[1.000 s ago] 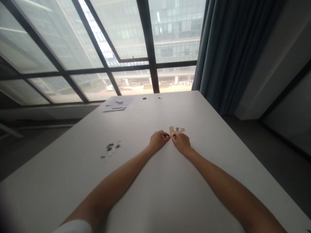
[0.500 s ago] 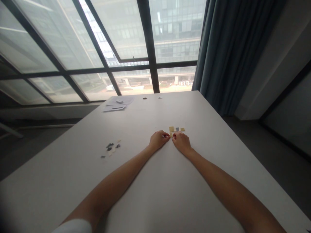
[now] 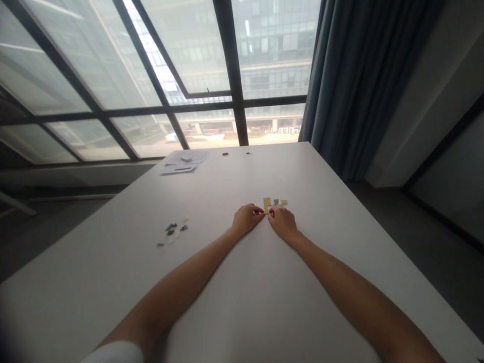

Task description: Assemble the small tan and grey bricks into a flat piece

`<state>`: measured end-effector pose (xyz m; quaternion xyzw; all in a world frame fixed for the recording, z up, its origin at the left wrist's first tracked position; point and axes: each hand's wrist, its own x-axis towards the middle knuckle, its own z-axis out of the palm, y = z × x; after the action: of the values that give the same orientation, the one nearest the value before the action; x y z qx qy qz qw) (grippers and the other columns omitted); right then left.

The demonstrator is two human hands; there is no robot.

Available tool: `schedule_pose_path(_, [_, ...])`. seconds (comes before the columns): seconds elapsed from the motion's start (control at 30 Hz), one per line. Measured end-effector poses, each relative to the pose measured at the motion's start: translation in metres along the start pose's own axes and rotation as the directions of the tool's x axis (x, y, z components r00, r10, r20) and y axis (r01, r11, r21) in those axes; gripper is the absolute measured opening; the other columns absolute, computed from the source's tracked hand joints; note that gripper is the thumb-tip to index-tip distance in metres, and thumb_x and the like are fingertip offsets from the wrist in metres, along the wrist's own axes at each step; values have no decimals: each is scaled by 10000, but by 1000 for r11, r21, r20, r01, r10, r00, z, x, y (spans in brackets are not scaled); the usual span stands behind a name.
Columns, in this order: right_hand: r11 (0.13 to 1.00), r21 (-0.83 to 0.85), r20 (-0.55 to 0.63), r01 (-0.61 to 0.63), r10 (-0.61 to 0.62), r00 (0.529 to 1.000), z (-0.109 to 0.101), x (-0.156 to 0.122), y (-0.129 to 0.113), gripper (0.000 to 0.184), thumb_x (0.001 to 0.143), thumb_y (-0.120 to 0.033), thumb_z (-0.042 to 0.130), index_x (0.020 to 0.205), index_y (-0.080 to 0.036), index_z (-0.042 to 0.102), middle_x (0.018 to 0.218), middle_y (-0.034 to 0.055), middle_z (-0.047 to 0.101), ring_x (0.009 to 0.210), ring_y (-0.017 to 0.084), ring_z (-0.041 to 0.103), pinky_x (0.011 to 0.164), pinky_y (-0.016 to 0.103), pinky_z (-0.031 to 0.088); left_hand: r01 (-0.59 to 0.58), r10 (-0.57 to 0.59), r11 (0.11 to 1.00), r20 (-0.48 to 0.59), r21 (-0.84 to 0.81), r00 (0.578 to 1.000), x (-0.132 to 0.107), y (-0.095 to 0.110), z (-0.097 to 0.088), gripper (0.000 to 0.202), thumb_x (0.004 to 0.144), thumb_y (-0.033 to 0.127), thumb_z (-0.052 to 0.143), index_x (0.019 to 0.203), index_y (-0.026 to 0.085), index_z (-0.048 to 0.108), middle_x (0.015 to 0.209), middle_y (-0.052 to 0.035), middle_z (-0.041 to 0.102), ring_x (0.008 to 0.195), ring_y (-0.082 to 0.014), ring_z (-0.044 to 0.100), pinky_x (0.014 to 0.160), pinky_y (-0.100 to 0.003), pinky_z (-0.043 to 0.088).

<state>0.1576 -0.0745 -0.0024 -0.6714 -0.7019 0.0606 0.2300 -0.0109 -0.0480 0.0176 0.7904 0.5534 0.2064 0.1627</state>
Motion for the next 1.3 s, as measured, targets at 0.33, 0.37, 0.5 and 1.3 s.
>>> schedule_pose_path(0.33, [1000, -12, 2, -4, 4, 1000, 0, 1, -1, 190, 926, -275, 555, 911, -194, 726, 960, 57, 723, 852, 165, 642, 712, 240, 392, -6, 6, 1000, -9, -5, 1000, 1, -1, 2, 226, 858, 416, 650, 976, 289, 795, 955, -15, 738, 859, -168, 657, 779, -250, 481])
schedule_pose_path(0.37, [1000, -13, -2, 0, 0, 1000, 0, 1, 0, 188, 925, -272, 555, 906, -196, 726, 956, 55, 722, 846, 164, 641, 709, 241, 391, -7, 7, 1000, -8, -5, 1000, 1, -1, 2, 227, 859, 415, 650, 978, 288, 795, 956, -17, 739, 861, -168, 657, 781, -249, 481])
schedule_pose_path(0.5, [1000, -5, -9, 10, -10, 1000, 1, 1, 1, 191, 924, -271, 548, 900, -202, 724, 950, 52, 722, 823, 161, 634, 699, 244, 385, -9, 9, 1000, -11, -7, 1000, 1, -2, 2, 226, 856, 419, 652, 976, 290, 794, 955, -15, 740, 859, -170, 656, 772, -251, 480])
schedule_pose_path(1.3, [1000, 1, -11, 17, -17, 1000, 3, 1, 3, 182, 917, -266, 549, 879, -204, 716, 943, 50, 717, 814, 159, 622, 694, 246, 369, -8, 8, 1000, -5, -1, 1000, 1, -2, 2, 232, 859, 423, 645, 977, 289, 793, 951, -20, 738, 855, -171, 657, 775, -252, 478])
